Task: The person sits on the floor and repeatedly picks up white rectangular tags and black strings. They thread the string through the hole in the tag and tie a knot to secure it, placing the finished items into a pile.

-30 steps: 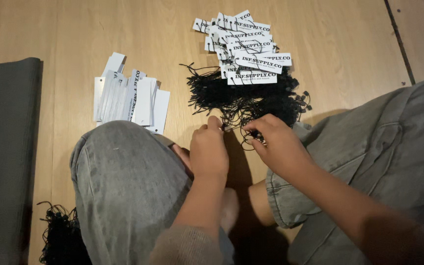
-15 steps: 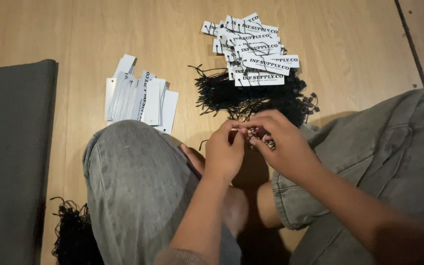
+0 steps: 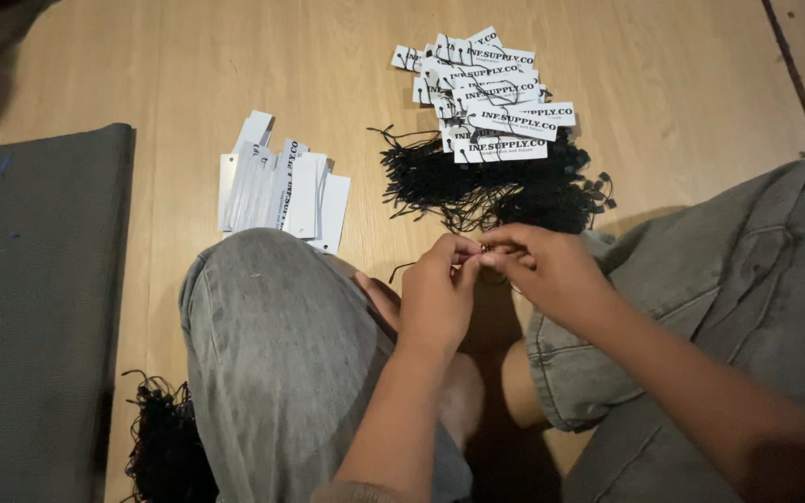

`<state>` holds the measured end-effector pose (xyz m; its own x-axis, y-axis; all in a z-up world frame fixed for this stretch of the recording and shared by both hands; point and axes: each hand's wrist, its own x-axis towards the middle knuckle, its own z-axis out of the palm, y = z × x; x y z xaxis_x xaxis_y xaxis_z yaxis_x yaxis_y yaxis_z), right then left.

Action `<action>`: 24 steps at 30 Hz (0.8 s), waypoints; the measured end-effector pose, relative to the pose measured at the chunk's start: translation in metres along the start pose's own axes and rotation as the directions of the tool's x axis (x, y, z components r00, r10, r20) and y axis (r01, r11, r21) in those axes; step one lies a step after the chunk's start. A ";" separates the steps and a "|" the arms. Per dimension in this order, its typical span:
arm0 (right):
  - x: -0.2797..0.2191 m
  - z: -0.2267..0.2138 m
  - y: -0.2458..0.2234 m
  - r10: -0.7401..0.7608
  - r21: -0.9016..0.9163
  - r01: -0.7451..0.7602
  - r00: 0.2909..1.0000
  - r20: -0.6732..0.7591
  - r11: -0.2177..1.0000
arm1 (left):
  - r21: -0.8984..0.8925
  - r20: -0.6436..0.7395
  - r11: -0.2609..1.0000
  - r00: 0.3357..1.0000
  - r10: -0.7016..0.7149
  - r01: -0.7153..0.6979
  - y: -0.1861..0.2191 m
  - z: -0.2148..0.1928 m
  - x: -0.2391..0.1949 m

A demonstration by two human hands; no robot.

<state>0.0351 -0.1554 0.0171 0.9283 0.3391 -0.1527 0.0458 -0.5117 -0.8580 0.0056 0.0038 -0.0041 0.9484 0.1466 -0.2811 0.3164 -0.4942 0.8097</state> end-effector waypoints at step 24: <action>0.005 -0.001 0.005 0.240 0.268 -0.286 0.952 0.191 0.920 | 0.087 -0.072 0.996 0.997 0.000 0.006 0.017 -0.006 -0.016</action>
<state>0.0402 -0.1565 0.0127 0.8243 0.3503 -0.4448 -0.3221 -0.3559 -0.8773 -0.0040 -0.0017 0.0171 0.9474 0.2083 -0.2431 0.3195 -0.5661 0.7599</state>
